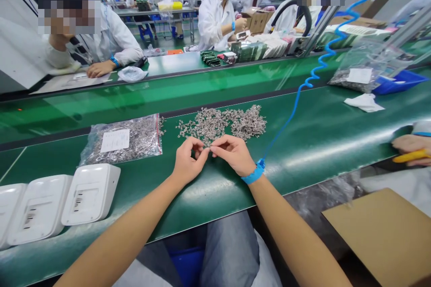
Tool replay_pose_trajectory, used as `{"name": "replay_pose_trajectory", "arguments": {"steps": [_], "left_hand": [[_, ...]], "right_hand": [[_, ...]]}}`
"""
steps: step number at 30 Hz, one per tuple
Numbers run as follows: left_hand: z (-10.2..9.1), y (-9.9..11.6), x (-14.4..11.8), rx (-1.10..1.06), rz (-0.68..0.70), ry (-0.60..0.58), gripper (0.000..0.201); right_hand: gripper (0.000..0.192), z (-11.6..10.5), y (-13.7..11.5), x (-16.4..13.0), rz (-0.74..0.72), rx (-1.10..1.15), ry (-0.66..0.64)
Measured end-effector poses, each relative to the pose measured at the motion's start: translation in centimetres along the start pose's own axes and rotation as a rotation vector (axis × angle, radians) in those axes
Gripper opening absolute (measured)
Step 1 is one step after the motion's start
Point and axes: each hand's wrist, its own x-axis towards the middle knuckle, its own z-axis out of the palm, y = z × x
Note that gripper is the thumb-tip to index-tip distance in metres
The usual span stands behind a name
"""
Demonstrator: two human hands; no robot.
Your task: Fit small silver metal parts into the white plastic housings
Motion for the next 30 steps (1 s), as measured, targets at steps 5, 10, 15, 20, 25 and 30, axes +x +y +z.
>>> {"name": "replay_pose_trajectory", "arguments": {"steps": [5, 10, 15, 20, 25, 30], "left_hand": [[0.0, 0.1, 0.5, -0.145, -0.033, -0.044, 0.034], [-0.2, 0.1, 0.8, -0.196, -0.017, -0.110, 0.019], [-0.3, 0.2, 0.9, -0.261, -0.088, -0.111, 0.015], [-0.5, 0.0, 1.3, -0.351, -0.216, -0.170, 0.017], [-0.4, -0.4, 1.3, -0.430, -0.288, -0.198, 0.018], [-0.4, -0.1, 1.3, -0.350, -0.227, -0.156, 0.014]], "right_hand": [[0.024, 0.0, -0.3, 0.0, -0.035, -0.040, 0.030], [0.023, -0.1, -0.3, 0.0, -0.041, -0.065, 0.008], [0.019, -0.2, -0.5, -0.1, -0.075, -0.094, -0.006], [0.018, -0.1, -1.0, -0.2, -0.096, -0.178, -0.045], [0.019, 0.1, -1.2, -0.3, -0.111, -0.157, -0.029], [0.022, 0.1, -1.3, -0.3, -0.093, -0.192, -0.002]]}}
